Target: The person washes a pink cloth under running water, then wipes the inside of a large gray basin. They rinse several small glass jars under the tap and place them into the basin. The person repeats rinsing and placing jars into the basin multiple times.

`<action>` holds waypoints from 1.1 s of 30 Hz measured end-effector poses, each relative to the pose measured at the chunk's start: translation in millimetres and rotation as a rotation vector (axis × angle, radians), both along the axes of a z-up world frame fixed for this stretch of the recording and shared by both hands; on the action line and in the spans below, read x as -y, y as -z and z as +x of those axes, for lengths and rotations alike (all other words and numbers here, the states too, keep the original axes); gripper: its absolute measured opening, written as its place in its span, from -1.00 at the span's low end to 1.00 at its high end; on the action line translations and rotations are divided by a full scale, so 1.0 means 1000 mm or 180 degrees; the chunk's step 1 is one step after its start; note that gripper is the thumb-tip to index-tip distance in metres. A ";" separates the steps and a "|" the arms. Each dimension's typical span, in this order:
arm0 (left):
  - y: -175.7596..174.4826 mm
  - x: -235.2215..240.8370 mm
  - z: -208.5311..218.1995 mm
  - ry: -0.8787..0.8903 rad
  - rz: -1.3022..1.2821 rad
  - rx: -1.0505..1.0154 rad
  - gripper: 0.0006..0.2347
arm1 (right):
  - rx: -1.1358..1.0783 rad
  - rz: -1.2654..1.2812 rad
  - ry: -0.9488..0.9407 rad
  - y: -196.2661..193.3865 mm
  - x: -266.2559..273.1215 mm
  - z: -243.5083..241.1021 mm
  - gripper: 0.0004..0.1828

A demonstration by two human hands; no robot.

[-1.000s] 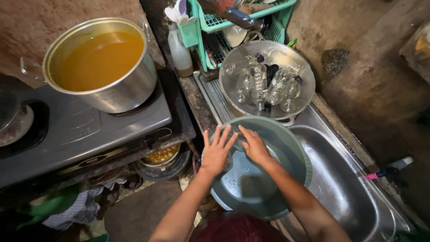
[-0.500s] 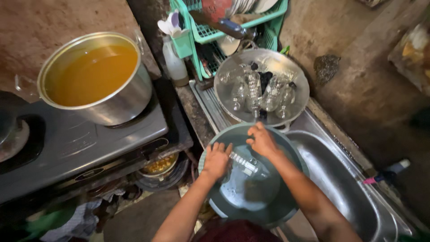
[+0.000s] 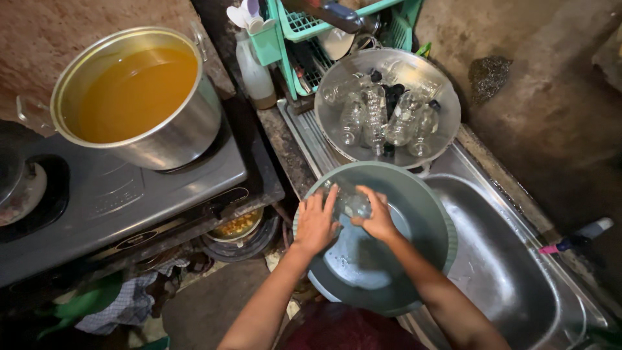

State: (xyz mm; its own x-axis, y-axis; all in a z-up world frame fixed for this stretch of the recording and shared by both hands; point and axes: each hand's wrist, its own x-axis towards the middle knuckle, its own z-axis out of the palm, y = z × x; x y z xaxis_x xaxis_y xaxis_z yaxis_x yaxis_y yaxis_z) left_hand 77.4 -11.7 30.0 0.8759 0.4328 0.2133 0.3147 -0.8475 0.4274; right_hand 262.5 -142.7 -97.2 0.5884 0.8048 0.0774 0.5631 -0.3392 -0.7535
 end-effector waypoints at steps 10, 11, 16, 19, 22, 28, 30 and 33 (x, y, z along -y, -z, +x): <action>0.024 -0.001 0.013 0.0018 0.0340 -0.0041 -0.40 | -0.0103 -0.0167 -0.0442 -0.010 -0.029 -0.016 0.19; 0.030 -0.004 0.014 -0.0027 0.0431 -0.0099 -0.42 | -0.0016 -0.0135 -0.0517 -0.010 -0.030 -0.013 0.19; 0.049 -0.006 0.015 -0.0132 0.0641 -0.0035 -0.47 | 0.0555 -0.0001 -0.0435 -0.022 -0.028 0.007 -0.37; 0.051 -0.006 0.016 -0.0161 0.0668 0.0007 -0.48 | 0.0696 0.0547 0.0022 -0.039 -0.030 0.022 -0.68; 0.052 -0.004 0.017 -0.0222 0.0654 -0.0030 -0.48 | 0.1095 0.0702 0.0481 -0.062 -0.033 0.042 -0.74; 0.051 -0.001 0.022 -0.0281 0.0550 0.0030 -0.49 | 0.1935 -0.0033 0.0876 -0.105 -0.043 0.084 -0.29; 0.050 0.000 0.023 -0.0272 0.0535 0.0006 -0.49 | 0.1601 -0.0583 0.0893 -0.112 -0.051 0.095 -0.19; 0.050 0.002 0.025 -0.0303 0.0557 -0.0001 -0.50 | 0.0900 -0.1378 0.0888 -0.116 -0.064 0.109 -0.17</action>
